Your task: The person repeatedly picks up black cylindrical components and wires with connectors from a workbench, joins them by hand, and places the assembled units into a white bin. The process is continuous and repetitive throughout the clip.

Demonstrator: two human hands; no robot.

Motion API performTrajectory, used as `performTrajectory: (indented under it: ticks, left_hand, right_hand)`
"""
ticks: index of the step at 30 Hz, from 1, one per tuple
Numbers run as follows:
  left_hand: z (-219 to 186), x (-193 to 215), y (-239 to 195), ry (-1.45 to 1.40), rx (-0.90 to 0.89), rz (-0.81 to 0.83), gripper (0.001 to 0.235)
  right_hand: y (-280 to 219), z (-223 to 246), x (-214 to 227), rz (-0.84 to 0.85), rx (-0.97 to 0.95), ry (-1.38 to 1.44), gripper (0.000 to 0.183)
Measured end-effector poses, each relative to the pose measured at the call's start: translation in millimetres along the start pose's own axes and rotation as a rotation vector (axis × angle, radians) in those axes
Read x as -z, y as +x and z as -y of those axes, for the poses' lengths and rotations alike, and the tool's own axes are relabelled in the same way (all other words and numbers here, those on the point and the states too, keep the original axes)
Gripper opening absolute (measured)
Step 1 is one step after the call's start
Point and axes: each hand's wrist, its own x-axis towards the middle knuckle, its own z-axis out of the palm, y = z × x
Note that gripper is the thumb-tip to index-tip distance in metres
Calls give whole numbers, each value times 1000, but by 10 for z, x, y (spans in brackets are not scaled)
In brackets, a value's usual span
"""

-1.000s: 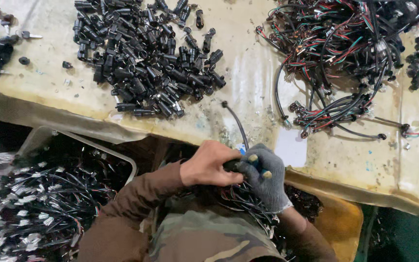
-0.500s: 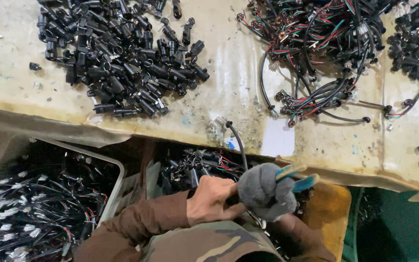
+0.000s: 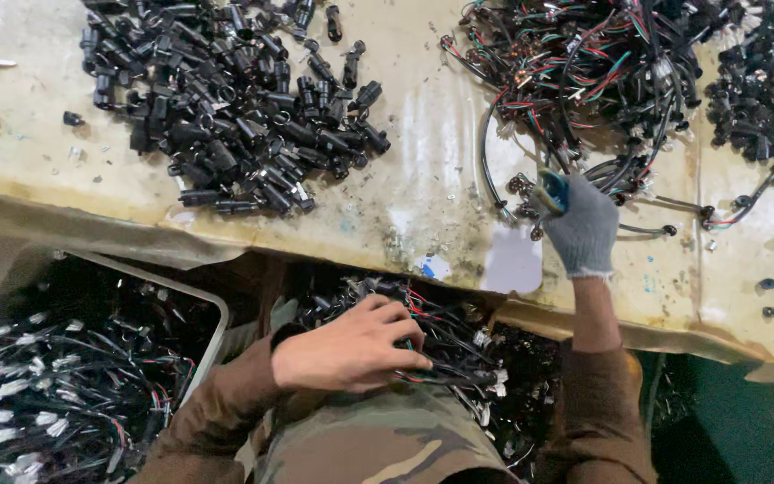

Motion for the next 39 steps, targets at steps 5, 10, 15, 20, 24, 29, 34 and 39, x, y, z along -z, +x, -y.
performTrajectory:
  ticks: [5,10,15,20,24,29,34,39]
  left_hand:
    - [82,-141,-76,119,-22,160,64]
    - [232,42,-139,-61,61,-78,57]
    - [692,54,-4,77,231,-364,40]
    - [1424,250,188,574,393,-742,30]
    - [1891,472,318,801,553,-767,34]
    - [2176,489,371,951,671,-555,19]
    - [2250,430,447,956,765,-512,13]
    - [1993,546,377,599,613,-755,26]
  right_hand:
    - [262,-435,-301,192,51,-387,22]
    - [338,-303,-110,200,-57,-336,43]
    - [687,-34,377,-413,-166,580,20]
    - [620,342,539,-186,-143,1250,15]
    - [248,707,-97,486,-333,1239,12]
    - [-183,895,-556,553,166,578,26]
    - [-381,1002,-572,301,172,84,27]
    - [-472,1181,-610,108,153,129,23]
